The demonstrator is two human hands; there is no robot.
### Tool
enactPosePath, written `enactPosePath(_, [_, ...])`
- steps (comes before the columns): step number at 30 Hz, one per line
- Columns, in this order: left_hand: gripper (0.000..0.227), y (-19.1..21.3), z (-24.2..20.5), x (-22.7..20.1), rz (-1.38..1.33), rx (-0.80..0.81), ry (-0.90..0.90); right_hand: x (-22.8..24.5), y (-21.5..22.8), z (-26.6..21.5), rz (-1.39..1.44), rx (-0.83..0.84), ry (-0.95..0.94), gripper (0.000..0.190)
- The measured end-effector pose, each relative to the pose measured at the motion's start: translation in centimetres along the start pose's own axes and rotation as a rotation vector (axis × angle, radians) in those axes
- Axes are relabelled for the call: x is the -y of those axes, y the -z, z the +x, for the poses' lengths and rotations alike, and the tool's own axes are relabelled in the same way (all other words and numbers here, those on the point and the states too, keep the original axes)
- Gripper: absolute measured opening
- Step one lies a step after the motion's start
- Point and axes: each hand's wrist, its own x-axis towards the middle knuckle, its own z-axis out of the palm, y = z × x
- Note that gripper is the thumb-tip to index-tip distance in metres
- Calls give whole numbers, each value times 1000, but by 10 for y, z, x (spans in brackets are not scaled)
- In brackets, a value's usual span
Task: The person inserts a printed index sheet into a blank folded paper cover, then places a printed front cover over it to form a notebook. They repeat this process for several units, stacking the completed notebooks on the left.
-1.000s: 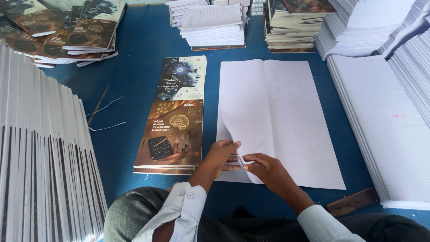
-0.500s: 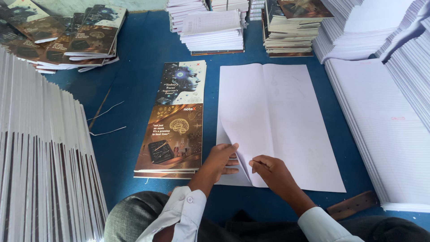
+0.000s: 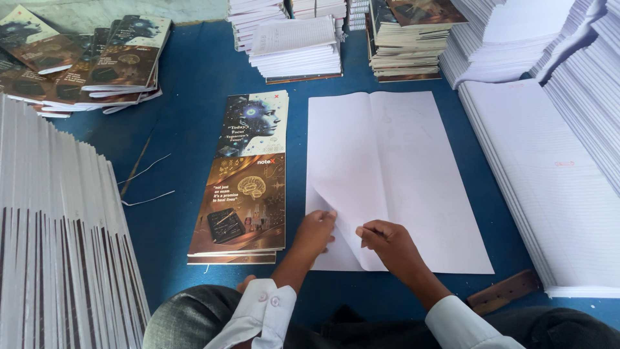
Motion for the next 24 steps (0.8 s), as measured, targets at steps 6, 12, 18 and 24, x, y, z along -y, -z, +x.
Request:
enactPosePath(6, [63, -3, -9, 0, -62, 123, 39, -22, -7, 13, 242, 136, -15, 52])
enactPosePath(12, [64, -4, -12, -3, -18, 123, 30, -26, -6, 15, 358, 176, -110, 61])
enactPosePath(18, [64, -3, -14, -5, -7, 133, 28, -14, -4, 8, 351, 187, -123, 53])
enactPosePath(24, [64, -2, -14, -5, -29, 145, 38, -14, -3, 10, 383, 186, -128, 44])
